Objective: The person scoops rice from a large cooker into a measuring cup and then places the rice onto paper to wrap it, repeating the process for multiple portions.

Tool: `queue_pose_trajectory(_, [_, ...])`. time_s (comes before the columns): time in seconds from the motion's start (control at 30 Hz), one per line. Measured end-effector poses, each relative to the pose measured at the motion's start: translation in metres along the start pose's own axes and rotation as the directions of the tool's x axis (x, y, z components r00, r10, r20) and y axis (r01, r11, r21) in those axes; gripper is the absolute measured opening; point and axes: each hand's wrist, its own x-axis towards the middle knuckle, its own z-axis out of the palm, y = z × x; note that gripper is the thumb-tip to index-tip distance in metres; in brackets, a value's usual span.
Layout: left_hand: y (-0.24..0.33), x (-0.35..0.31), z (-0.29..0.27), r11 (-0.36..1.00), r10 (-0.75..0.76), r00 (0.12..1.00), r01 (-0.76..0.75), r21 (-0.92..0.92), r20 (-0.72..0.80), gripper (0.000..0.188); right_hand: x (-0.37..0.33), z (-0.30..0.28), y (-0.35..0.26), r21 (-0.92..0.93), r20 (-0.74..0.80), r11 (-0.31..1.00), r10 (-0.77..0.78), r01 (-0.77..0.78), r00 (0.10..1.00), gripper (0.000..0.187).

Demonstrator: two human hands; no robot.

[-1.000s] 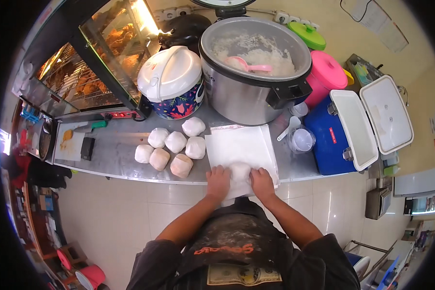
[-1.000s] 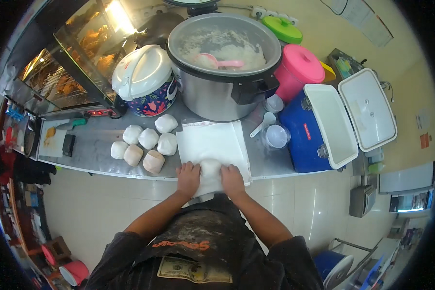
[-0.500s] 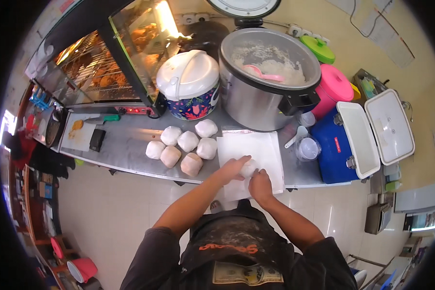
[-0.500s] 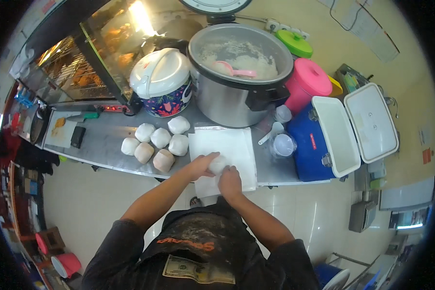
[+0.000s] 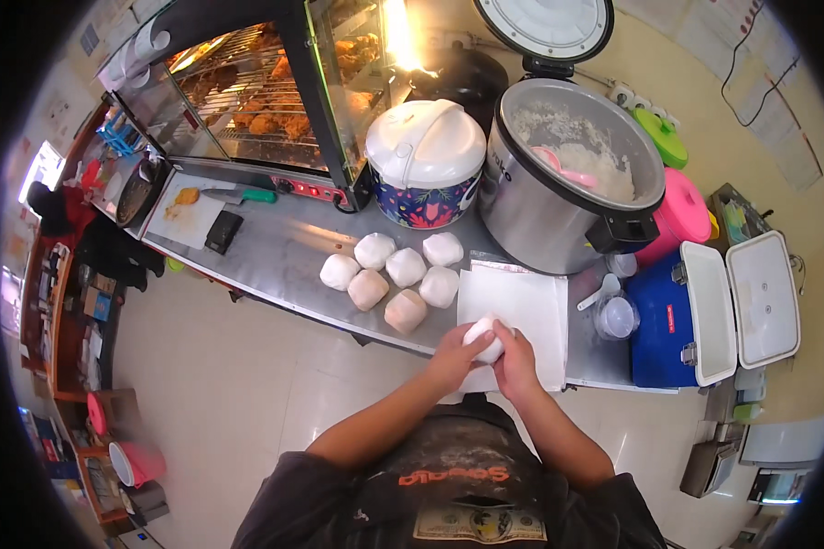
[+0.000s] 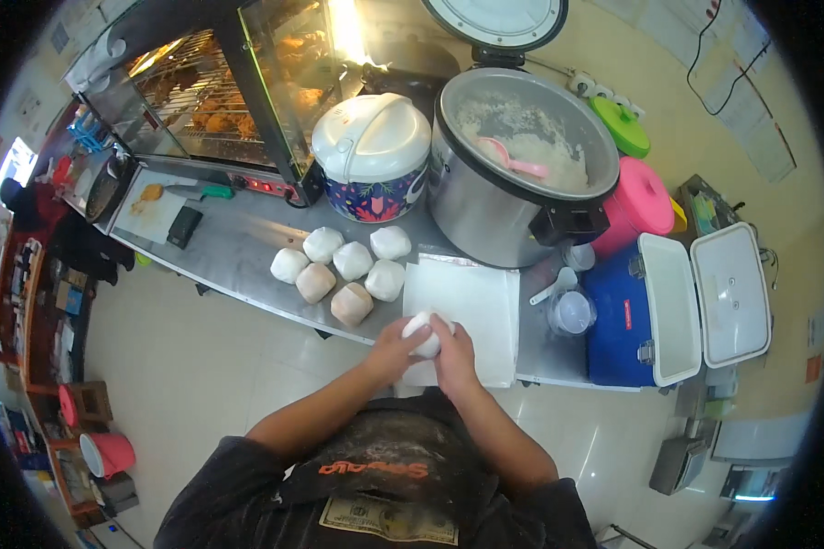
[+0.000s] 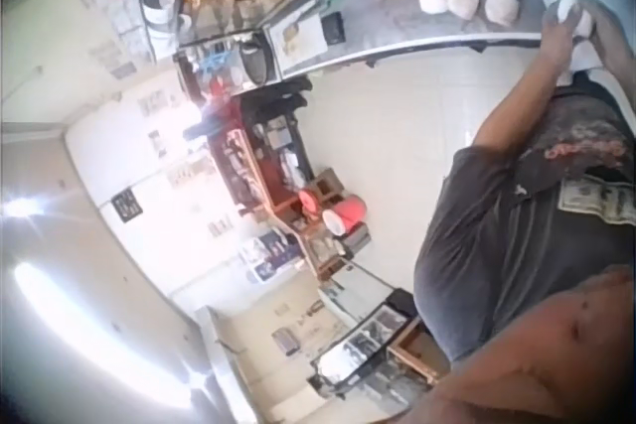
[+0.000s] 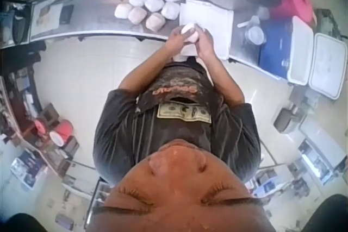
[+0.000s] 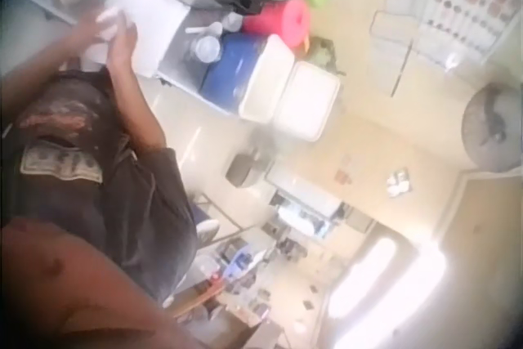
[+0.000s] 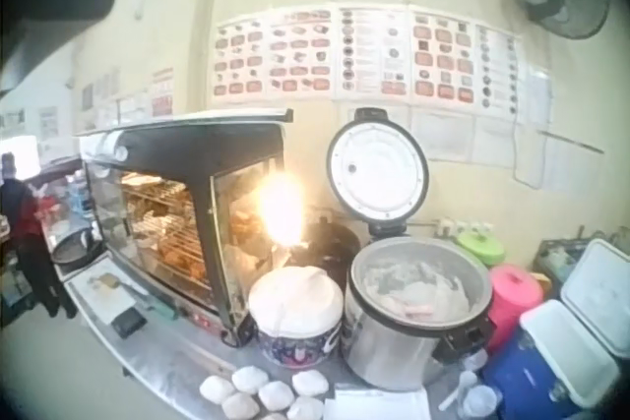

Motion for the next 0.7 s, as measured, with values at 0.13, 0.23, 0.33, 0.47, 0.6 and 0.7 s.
queue_pose_trajectory(0.13, [0.004, -0.016, -0.048, 0.993, -0.116, 0.993, 0.116, -0.029, -0.017, 0.042, -0.012, 0.019, -0.027, -0.78, 0.146, 0.619, 0.041, 0.09, 0.988, 0.057])
queue_pose_trajectory(0.23, [0.04, -0.036, -0.08, 0.996, 0.067, 0.988, -0.057, 0.075, -0.14, 0.042, -0.026, 0.044, -0.087, -0.938, 0.221, 0.285, 0.057, 0.197, 0.974, 0.072])
queue_pose_trajectory(0.33, [0.076, -0.006, -0.112, 0.683, 0.655, 0.65, -0.293, 0.669, -0.385, 0.043, -0.033, 0.035, -0.164, -0.802, 0.456, 0.385, -0.098, 0.456, 0.885, 0.049])
queue_pose_trajectory(0.47, [0.101, 0.072, -0.125, 0.511, 0.781, 0.537, -0.258, 0.82, -0.318, 0.034, -0.004, 0.042, -0.292, -0.741, 0.489, 0.283, -0.396, 0.61, 0.777, 0.029])
queue_pose_trajectory(0.6, [0.082, 0.129, -0.134, 0.396, 0.738, 0.594, 0.002, 0.918, -0.319, 0.031, 0.101, 0.05, -0.389, -0.841, 0.54, -0.307, -0.489, 0.445, 0.684, 0.033])
queue_pose_trajectory(0.7, [0.088, 0.136, -0.147, 0.209, 0.677, 0.671, 0.218, 0.953, -0.301, 0.031, 0.224, 0.032, -0.408, -0.715, 0.359, -0.655, -0.042, 0.245, 0.932, 0.032])
